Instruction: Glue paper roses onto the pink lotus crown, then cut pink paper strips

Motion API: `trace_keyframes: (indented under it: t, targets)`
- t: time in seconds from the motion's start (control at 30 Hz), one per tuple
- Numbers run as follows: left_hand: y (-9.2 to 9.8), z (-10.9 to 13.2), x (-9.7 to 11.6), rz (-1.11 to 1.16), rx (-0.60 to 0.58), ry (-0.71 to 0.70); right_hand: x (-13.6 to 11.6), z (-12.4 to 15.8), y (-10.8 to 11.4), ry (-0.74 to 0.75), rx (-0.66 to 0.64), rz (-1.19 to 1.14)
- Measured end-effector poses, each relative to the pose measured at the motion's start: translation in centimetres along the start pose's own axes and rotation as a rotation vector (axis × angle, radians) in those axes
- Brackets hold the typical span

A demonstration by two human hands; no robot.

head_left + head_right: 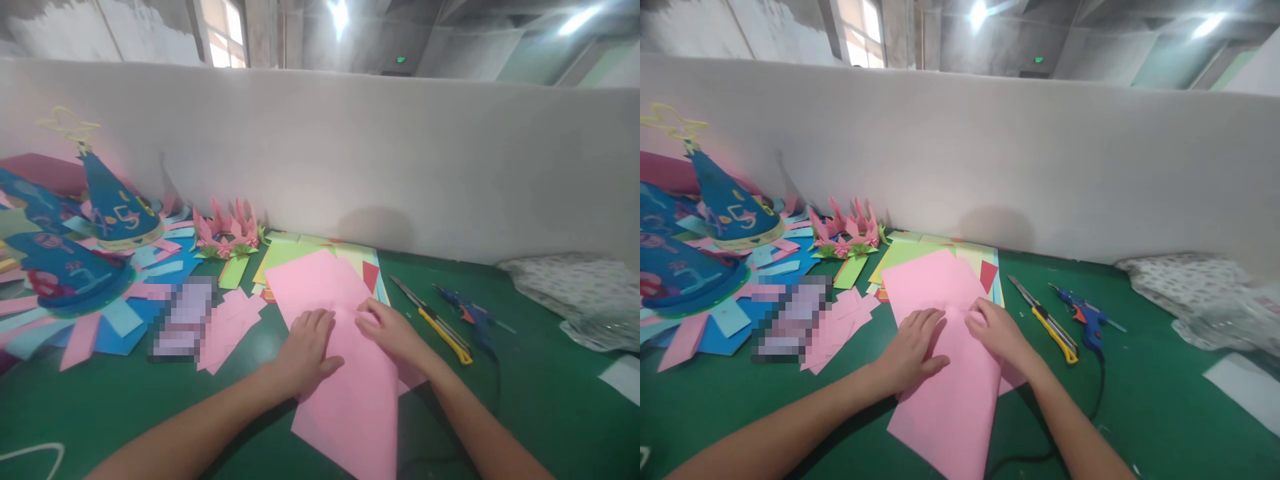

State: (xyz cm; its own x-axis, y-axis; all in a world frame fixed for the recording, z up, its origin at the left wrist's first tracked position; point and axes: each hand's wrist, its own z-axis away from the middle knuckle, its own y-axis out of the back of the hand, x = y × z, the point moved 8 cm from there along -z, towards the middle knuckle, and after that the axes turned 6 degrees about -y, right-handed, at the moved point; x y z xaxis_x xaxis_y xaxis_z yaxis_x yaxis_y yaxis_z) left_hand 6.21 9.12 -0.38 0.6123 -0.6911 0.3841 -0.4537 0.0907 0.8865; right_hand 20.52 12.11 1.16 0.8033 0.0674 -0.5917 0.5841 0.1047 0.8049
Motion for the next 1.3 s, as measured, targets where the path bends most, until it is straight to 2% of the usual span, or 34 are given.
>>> trace_keyframes:
  t: [0.1, 0.2, 0.27, 0.37, 0.57, 0.77, 0.83, 0.9, 1.03, 1.1, 1.2, 1.3]
  targets:
    - [-0.2, -0.2, 0.0, 0.018, 0.024, 0.007, -0.1, -0.1, 0.3, 0.038, 0.016, -0.135]
    - [-0.3, -0.9, 0.2, -0.025, 0.024, 0.053, -0.3, 0.1, 0.9, 0.021, 0.11, 0.039]
    - [-0.6, -1.5, 0.6, -0.062, 0.01, 0.068, -0.3, 0.4, 1.1, -0.029, 0.138, 0.169]
    - [-0.9, -2.0, 1.4, -0.066, 0.01, 0.047, -0.5, 0.9, 1.0, -0.049, 0.156, 0.242]
    - [-0.8, -1.6, 1.4, -0.065, 0.011, 0.061, 0.5, 0.8, 0.2, -0.124, 0.067, 0.256]
    - [-0.9, -1.2, 1.1, -0.051, -0.007, 0.086, 0.7, 0.1, -0.9, 0.002, -0.018, 0.066]
    - [-1.0, -1.2, 1.1, -0.039, -0.002, 0.08, 0.8, -0.1, -0.8, 0.0, -0.032, 0.017]
    - [-1.1, -1.2, 1.2, -0.019, -0.001, 0.07, 1.2, -0.1, 0.2, -0.05, 0.0, 0.056]
    - [-1.3, -1.1, 1.2, -0.005, -0.006, 0.067, 2.8, 0.2, 3.7, -0.211, 0.116, 0.331]
    - [-1.3, -0.9, 1.1, -0.018, 0.005, 0.083, 4.2, 0.5, 4.8, -0.298, 0.079, 0.406]
    - [-1.2, -0.8, 0.9, -0.063, 0.042, 0.111, 5.2, 0.9, 5.3, -0.299, 0.004, 0.343]
    - [-1.3, -0.8, 0.9, -0.102, 0.033, 0.113, 5.2, 1.6, 6.4, -0.286, 0.089, 0.309]
